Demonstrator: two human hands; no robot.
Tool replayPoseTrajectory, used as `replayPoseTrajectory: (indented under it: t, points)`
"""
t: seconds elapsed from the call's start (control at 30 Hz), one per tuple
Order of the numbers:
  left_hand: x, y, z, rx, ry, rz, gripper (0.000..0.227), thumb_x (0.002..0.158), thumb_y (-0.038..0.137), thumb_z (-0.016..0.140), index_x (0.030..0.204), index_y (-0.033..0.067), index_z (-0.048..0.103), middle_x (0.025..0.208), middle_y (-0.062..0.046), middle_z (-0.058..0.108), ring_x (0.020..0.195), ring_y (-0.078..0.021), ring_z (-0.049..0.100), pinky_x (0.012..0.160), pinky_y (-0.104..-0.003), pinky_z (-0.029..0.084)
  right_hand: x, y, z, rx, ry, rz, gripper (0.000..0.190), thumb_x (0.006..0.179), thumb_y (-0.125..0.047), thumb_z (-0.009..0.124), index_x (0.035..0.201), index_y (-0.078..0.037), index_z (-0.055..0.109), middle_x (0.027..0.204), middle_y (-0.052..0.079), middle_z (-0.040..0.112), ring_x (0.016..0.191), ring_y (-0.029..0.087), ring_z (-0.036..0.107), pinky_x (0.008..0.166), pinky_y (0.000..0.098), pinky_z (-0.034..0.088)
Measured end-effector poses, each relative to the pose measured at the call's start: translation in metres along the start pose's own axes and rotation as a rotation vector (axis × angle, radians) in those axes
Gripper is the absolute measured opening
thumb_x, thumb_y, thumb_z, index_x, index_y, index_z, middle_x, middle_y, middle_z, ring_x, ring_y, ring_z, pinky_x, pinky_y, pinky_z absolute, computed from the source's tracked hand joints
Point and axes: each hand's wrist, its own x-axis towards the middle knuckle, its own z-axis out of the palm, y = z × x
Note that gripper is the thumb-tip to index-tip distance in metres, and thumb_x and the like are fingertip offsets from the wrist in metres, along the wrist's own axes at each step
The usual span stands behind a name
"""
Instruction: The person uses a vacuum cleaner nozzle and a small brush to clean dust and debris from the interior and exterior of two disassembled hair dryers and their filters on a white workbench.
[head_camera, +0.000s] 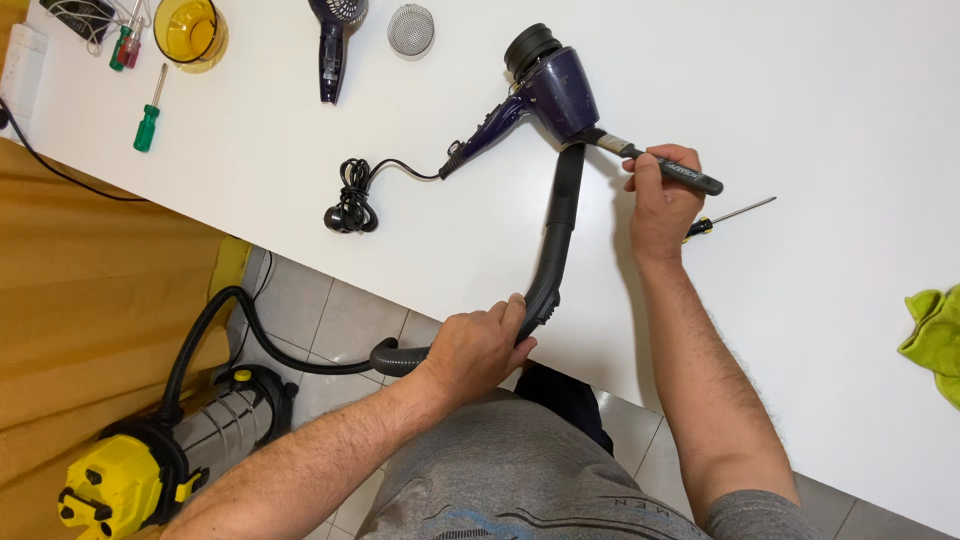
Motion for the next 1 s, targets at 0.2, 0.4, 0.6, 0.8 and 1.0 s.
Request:
replayPoseTrajectory:
  t: [0.2, 0.4, 0.6, 0.8, 1.0]
  points:
    - [-0.005, -0.001, -0.002, -0.011, -0.010, 0.007, 0.050, 0.094, 0.032, 0.063, 0.123, -0.0078, 0.058, 0.077, -0.014, 0.068, 0.058, -0.0290, 0.072, 0.043, -0.038, 0.054, 0.002, 0.016, 0.002, -0.001, 0.056, 0.128, 0.007, 0.096, -0.015, 0.064, 0.100, -0.011, 0.060, 0.075, 0.006, 0.071, 0.056, 0.008, 0.060, 0.049, 0.0179, 0.042]
    - [-0.013, -0.006, -0.004, -0.053, -0.053, -0.041, 0.054, 0.093, 0.034, 0.064, 0.126, -0.0072, 0.057, 0.079, -0.015, 0.069, 0.059, -0.0317, 0.072, 0.044, -0.041, 0.054, -0.008, -0.008, 0.009, -0.040, -0.067, 0.183, 0.006, 0.093, -0.013, 0.062, 0.099, -0.010, 0.060, 0.075, 0.007, 0.070, 0.058, 0.008, 0.059, 0.052, 0.0200, 0.042]
    - [-0.017, -0.013, -0.024, -0.098, -0.031, -0.078, 0.050, 0.091, 0.032, 0.068, 0.124, -0.0053, 0.059, 0.077, -0.015, 0.070, 0.059, -0.0311, 0.073, 0.045, -0.040, 0.055, -0.005, -0.007, 0.005, -0.007, -0.091, 0.053, 0.006, 0.096, -0.009, 0.064, 0.101, -0.007, 0.061, 0.078, 0.010, 0.072, 0.060, 0.010, 0.062, 0.052, 0.0192, 0.042]
    - [-0.019, -0.017, -0.040, -0.147, -0.017, -0.095, 0.052, 0.088, 0.032, 0.072, 0.124, -0.0028, 0.060, 0.079, -0.016, 0.072, 0.061, -0.0328, 0.074, 0.048, -0.042, 0.056, -0.001, 0.000, -0.004, 0.008, 0.035, -0.007, 0.009, 0.100, -0.012, 0.063, 0.107, -0.007, 0.059, 0.082, 0.012, 0.072, 0.061, 0.012, 0.064, 0.052, 0.0206, 0.045]
    - [-0.021, -0.027, -0.049, -0.198, -0.029, -0.111, 0.051, 0.089, 0.032, 0.070, 0.125, -0.0020, 0.059, 0.080, -0.017, 0.073, 0.063, -0.0353, 0.074, 0.050, -0.045, 0.057, -0.020, -0.003, 0.016, -0.028, -0.054, -0.042, 0.009, 0.098, -0.006, 0.065, 0.105, -0.003, 0.060, 0.083, 0.014, 0.071, 0.063, 0.012, 0.062, 0.061, 0.0241, 0.049]
